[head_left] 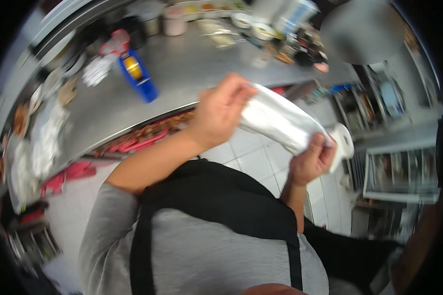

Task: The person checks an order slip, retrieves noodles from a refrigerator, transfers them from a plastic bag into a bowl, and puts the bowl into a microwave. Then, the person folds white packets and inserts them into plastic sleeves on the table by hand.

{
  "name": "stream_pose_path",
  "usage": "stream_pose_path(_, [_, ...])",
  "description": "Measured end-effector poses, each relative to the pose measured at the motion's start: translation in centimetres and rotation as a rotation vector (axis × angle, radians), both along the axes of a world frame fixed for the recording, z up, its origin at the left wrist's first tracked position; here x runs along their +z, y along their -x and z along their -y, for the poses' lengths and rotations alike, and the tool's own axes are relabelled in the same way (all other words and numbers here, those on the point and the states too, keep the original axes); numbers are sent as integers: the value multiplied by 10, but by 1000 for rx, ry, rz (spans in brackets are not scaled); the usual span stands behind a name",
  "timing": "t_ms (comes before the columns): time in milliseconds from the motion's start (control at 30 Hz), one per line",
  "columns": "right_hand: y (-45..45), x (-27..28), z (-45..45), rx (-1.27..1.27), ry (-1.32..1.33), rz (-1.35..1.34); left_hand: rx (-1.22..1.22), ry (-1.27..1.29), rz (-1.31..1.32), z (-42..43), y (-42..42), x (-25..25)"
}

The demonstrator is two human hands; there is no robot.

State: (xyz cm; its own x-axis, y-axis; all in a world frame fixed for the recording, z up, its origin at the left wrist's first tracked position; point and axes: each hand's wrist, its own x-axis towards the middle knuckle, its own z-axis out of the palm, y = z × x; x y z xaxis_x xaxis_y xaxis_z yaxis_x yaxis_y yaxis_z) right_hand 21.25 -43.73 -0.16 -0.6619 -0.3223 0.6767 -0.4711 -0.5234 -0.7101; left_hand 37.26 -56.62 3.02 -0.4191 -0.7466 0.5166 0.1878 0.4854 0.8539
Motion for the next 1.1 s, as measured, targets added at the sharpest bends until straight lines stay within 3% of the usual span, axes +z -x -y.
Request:
stream_pose_path(67, [-3, -12, 13, 15, -19, -21, 71, 222, -15, 14, -15, -12])
stream_pose_path(167, [-16, -17, 34, 57, -187, -113, 199, 89, 56, 38, -67, -20])
stream_pose_path(200, [-19, -17, 41, 65, -306, -167, 230, 227, 106, 41, -84, -20])
stream_pose_path(267, [-36, 4, 59, 154, -587, -681, 276, 512, 217, 48, -117, -17])
stream_pose_path(300, [-47, 11, 72, 218, -620, -919, 142, 554, 320, 47, -130, -11])
stream_pose_path(400, [-112, 17, 127, 583, -454, -1093, 15, 415, 307, 40, -166, -31])
stream_pose_path(467, [-149, 14, 151, 651, -420, -931, -144, 28, 343, 51, -204, -49])
stream_pose_path(533, [-188, 5, 177, 737, -444, -679, -39, -95, 281, 64, -256, -64])
stream_pose_path(567, [-211, -2, 191, 895, -458, -465, 8, -164, 240, 66, -284, -70])
stream_pose_path(633, [-261, -33, 229, 943, -502, -304, 239, -478, 40, 75, -359, -76])
stream_pose_path(667, [-284, -51, 246, 967, -529, -227, 474, -203, -31, 83, -405, -86])
stream_pose_path(700, [-303, -70, 261, 974, -581, -284, 851, 130, 335, 86, -466, -82])
stream_pose_path(733, [-322, -87, 275, 979, -630, -340, 993, -200, 257, 76, -519, -68])
stream_pose_path(767, [-344, -97, 284, 938, -627, -480, 1320, -8, 435, 66, -573, -53])
stream_pose_path(800, [-362, -109, 293, 922, -675, -530, 1487, -269, 453, 53, -625, -35])
stream_pose_path(833, [-380, -117, 300, 902, -678, -574, 1629, -226, 443, 42, -677, -18])
stream_pose_path(867, [-398, -124, 306, 875, -681, -614, 1625, -21, 400, 35, -748, -20])
stream_pose_path(933, [-428, -139, 318, 850, -732, -572, 1616, 42, 541, 27, -807, 28])
stream_pose_path(1033, [-453, -169, 333, 759, -650, -711, 1636, 113, 967, 60, -893, 36])
stream_pose_path(1100, [-460, -178, 340, 697, -606, -792, 1431, 95, 1453, 90, -928, 26])
